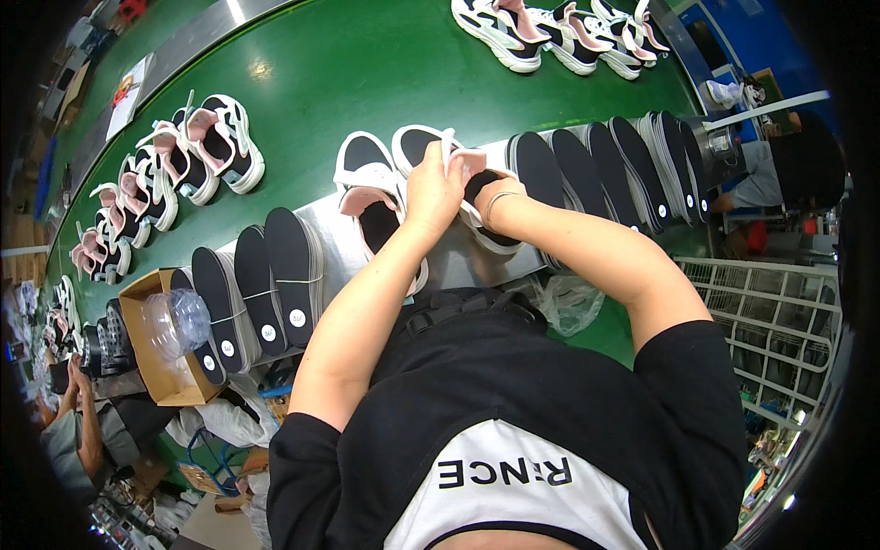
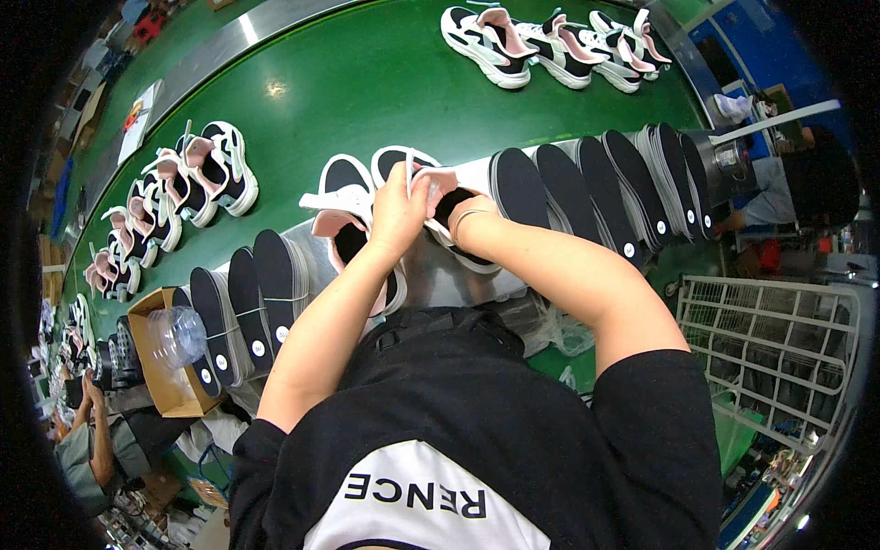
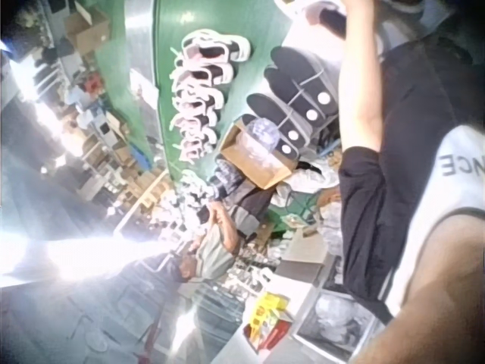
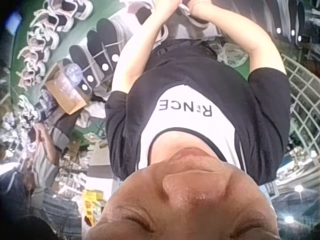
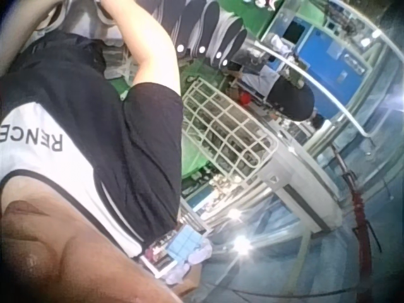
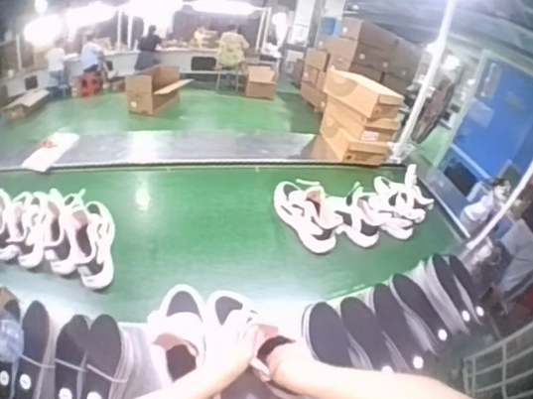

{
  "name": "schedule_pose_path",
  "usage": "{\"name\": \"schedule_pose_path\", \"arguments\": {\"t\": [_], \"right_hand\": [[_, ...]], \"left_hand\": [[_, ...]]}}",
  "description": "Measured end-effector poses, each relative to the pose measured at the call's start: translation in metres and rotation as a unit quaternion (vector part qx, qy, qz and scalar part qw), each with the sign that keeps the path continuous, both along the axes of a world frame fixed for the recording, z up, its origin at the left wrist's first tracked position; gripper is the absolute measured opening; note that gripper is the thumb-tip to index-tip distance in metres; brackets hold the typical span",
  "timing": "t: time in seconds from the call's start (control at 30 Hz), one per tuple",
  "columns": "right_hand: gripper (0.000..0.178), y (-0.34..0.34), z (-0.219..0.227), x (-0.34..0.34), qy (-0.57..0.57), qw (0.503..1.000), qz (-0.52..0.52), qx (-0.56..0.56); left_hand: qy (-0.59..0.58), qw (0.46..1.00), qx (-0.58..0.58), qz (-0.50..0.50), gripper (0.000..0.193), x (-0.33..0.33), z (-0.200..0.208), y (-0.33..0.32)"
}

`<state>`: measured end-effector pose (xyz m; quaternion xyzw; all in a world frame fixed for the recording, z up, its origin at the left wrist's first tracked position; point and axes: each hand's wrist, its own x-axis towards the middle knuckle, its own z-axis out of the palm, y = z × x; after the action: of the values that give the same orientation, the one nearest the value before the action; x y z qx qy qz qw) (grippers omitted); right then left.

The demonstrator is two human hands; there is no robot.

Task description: The person inserts insoles and various padding components into sneakers, positioning them inside the shoes and pressing them down to ensure a proper fit.

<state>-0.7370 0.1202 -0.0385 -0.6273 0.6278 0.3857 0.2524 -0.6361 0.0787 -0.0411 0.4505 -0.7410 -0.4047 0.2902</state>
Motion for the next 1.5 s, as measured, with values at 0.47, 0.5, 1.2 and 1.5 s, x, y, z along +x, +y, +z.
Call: {"name": "schedule_pose_path", "arguments": {"t": [0.47, 0.5, 1.2, 1.5], "right_hand": [[0.03, 0.036, 0.022, -0.028, -0.144, 0.988, 0.018, 0.048], [0.03, 0.035, 0.022, -0.03, -0.144, 0.987, 0.028, 0.057], [0.027, 0.057, 0.028, -0.022, -0.178, 0.981, -0.005, -0.079], [0.017, 0.05, 0.045, -0.032, -0.3, 0.931, -0.069, -0.198]], "left_hand": [[-0.015, 1.0, 0.017, 0.007, 0.021, -0.008, 0.005, 0.001], [-0.016, 1.0, 0.017, 0.008, 0.021, -0.009, 0.005, 0.0], [0.073, 0.991, 0.106, 0.033, 0.025, -0.003, -0.002, 0.015], [0.019, 0.989, 0.12, 0.08, 0.059, -0.008, -0.023, 0.044]]}}
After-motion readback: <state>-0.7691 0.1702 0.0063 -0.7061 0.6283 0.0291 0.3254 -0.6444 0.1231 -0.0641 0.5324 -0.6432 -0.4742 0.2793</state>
